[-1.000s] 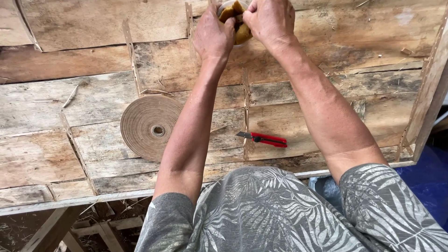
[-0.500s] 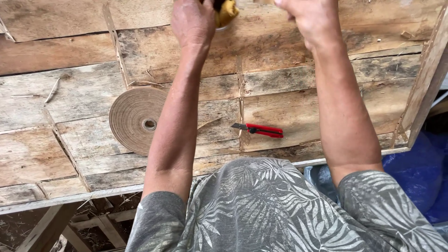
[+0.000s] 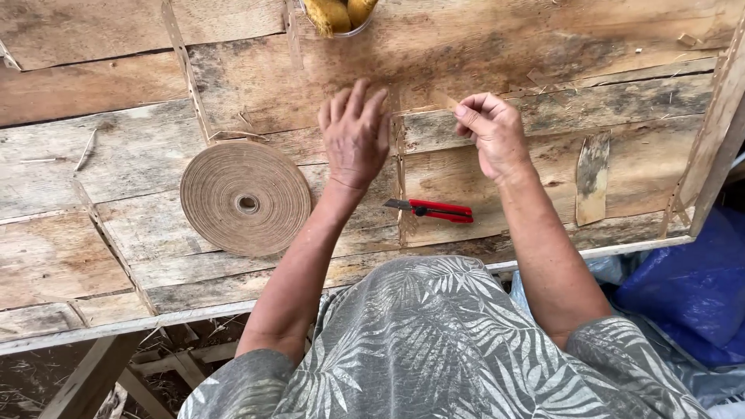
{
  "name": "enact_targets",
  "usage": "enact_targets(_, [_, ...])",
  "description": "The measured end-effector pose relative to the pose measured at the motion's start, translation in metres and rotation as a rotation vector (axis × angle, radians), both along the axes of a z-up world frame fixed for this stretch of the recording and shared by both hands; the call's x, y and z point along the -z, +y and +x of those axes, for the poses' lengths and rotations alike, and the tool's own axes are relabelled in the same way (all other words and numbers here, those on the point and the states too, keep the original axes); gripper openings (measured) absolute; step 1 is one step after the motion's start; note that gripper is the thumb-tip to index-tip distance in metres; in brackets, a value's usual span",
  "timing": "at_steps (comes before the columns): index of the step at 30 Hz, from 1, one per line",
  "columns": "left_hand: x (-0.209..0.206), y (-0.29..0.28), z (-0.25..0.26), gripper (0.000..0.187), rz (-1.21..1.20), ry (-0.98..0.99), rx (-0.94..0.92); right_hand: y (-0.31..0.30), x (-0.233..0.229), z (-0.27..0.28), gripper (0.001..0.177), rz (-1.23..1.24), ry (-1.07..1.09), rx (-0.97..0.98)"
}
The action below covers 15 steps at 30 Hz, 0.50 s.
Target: Fitting and cutting thin wood strips to fill gaps in a wooden panel using a utility knife.
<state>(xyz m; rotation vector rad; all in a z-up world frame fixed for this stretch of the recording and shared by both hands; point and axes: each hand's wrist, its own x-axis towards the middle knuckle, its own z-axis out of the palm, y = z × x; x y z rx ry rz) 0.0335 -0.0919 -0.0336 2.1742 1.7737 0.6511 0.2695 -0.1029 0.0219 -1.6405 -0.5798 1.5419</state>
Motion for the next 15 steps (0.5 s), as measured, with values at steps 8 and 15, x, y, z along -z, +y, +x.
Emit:
enact_targets(8, [-0.004, -0.002, 0.005, 0.036, 0.075, -0.023, 0.040, -0.011, 0.040, -0.001, 0.016, 0.020, -0.035, 0.030])
enact_targets(15, [-0.003, -0.002, -0.001, 0.046, 0.095, -0.027, 0.062, -0.014, 0.024, -0.024, 0.016, 0.006, 0.017, 0.136])
